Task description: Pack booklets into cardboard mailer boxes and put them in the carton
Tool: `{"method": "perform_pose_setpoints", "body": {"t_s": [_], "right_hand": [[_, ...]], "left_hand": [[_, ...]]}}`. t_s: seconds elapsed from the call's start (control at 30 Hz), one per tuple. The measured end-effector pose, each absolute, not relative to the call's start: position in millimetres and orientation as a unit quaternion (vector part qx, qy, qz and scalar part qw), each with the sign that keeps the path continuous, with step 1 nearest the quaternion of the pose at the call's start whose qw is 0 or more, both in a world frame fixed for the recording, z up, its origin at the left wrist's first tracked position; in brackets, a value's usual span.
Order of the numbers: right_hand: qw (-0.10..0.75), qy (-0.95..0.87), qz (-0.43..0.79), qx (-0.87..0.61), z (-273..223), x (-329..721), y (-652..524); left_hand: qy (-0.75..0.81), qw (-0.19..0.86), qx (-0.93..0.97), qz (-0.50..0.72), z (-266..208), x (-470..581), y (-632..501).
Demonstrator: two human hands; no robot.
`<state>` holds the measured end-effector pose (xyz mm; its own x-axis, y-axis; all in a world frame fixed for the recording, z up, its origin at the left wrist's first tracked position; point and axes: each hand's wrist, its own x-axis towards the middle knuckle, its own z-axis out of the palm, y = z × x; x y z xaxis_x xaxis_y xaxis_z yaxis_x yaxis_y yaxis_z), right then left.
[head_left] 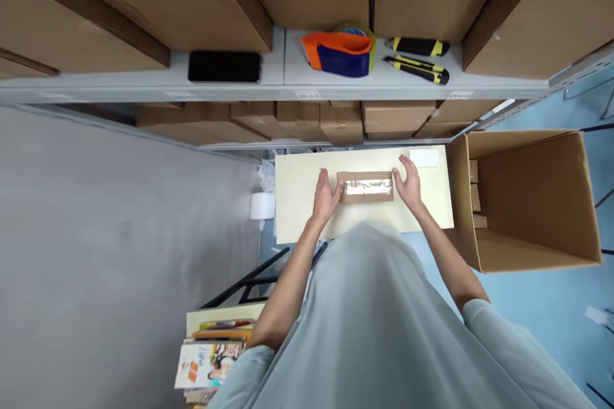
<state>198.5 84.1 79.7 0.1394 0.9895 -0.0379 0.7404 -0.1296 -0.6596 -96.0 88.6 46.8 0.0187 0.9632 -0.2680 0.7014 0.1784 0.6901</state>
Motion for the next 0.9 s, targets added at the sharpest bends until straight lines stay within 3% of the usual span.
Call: {"method": "perform_pose_setpoints", "body": {"t_s": [0.23,0.43,0.63,0.9], "right_hand": [[0.222,-0.503,0.33,-0.767,46,177,11],[0.147,-0.5,0.38,-0.764,48,160,17],[0.147,-0.479,0.39,-0.773,41,155,32],[0.12,-0.445,0.418,-0.783,29,150,43]], "left_hand": [[0.703,0.388,0.569,0.176,19,-69,42],[0.723,0.384,0.548,0.174,26,-53,57],[0.749,0.436,0.481,0.132,37,-46,71],[0.786,0.418,0.441,0.112,32,-33,75]]}}
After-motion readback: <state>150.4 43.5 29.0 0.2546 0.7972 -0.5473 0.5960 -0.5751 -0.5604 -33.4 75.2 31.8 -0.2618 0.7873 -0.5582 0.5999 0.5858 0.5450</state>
